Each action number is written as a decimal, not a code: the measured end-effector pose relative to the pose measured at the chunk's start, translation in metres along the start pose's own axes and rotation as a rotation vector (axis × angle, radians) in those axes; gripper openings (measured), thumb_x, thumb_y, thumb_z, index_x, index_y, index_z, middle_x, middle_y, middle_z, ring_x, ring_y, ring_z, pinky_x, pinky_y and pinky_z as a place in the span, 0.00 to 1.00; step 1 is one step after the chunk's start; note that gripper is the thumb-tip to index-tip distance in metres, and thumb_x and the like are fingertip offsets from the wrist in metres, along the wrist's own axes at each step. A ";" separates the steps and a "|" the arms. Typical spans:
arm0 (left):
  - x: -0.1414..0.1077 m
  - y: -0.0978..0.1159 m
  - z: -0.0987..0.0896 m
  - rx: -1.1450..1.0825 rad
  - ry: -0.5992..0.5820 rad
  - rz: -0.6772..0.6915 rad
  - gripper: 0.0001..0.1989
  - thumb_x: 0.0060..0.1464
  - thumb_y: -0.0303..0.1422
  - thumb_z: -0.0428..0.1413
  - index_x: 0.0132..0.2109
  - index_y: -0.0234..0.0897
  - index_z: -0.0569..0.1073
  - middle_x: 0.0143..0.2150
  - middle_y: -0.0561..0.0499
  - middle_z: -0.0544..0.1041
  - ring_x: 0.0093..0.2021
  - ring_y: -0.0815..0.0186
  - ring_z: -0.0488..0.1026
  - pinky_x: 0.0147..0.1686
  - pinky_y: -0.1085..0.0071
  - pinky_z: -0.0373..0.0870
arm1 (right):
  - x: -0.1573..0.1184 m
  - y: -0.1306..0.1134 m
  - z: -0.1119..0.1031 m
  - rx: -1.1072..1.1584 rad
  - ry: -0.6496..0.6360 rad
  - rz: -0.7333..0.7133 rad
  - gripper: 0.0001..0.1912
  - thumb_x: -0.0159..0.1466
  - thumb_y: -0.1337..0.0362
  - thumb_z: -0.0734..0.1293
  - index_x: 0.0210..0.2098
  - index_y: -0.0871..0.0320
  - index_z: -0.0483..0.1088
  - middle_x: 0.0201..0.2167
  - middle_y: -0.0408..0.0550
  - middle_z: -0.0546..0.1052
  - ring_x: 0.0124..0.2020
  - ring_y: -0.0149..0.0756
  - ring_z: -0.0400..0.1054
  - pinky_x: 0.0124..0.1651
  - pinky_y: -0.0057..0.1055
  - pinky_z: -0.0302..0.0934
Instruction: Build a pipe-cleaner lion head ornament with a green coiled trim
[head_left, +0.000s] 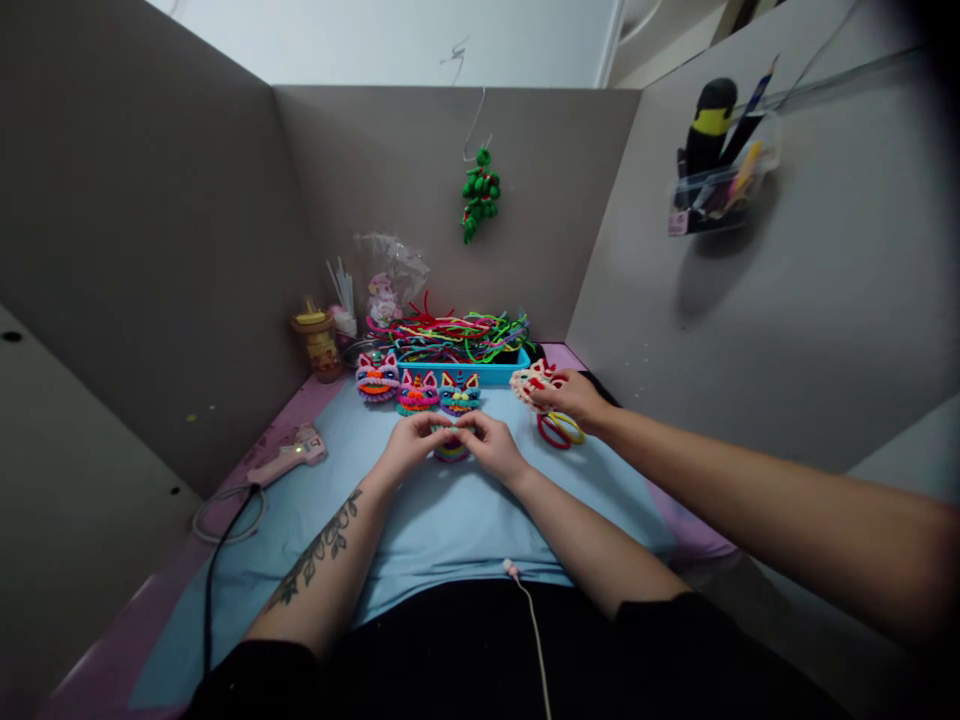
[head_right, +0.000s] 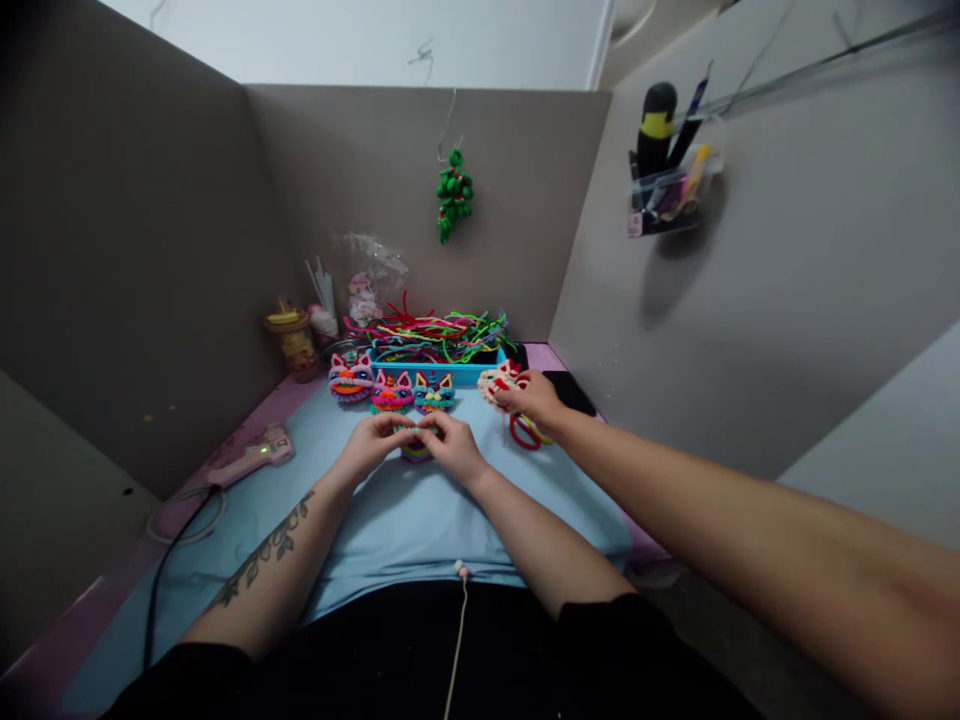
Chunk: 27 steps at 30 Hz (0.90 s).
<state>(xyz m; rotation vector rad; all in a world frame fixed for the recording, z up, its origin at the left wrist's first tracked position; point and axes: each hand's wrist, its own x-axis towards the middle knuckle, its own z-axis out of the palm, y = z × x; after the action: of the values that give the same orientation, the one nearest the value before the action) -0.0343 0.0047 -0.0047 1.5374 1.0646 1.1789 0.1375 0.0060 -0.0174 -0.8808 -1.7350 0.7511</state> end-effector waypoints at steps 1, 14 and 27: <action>0.000 -0.001 0.000 -0.016 -0.009 -0.013 0.18 0.40 0.41 0.63 0.37 0.31 0.76 0.30 0.48 0.79 0.30 0.65 0.75 0.33 0.69 0.72 | 0.000 0.000 0.000 0.001 0.001 -0.007 0.09 0.59 0.60 0.65 0.34 0.58 0.71 0.28 0.44 0.75 0.29 0.32 0.68 0.34 0.28 0.63; -0.002 0.002 0.001 -0.040 -0.030 -0.107 0.19 0.40 0.42 0.64 0.34 0.30 0.77 0.27 0.47 0.79 0.27 0.64 0.75 0.29 0.71 0.72 | -0.001 -0.002 0.002 -0.032 0.024 -0.075 0.04 0.57 0.64 0.66 0.29 0.58 0.71 0.27 0.44 0.74 0.29 0.33 0.68 0.35 0.29 0.63; 0.000 0.004 0.001 0.035 0.135 0.047 0.16 0.40 0.37 0.64 0.35 0.32 0.76 0.29 0.49 0.78 0.27 0.67 0.73 0.30 0.72 0.71 | 0.004 0.009 0.002 0.170 0.024 0.092 0.13 0.57 0.59 0.65 0.39 0.58 0.67 0.29 0.44 0.73 0.29 0.32 0.68 0.34 0.28 0.65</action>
<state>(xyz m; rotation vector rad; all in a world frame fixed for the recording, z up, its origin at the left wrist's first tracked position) -0.0333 0.0035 -0.0011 1.5346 1.1484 1.3179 0.1370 0.0139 -0.0234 -0.8533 -1.5920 0.9304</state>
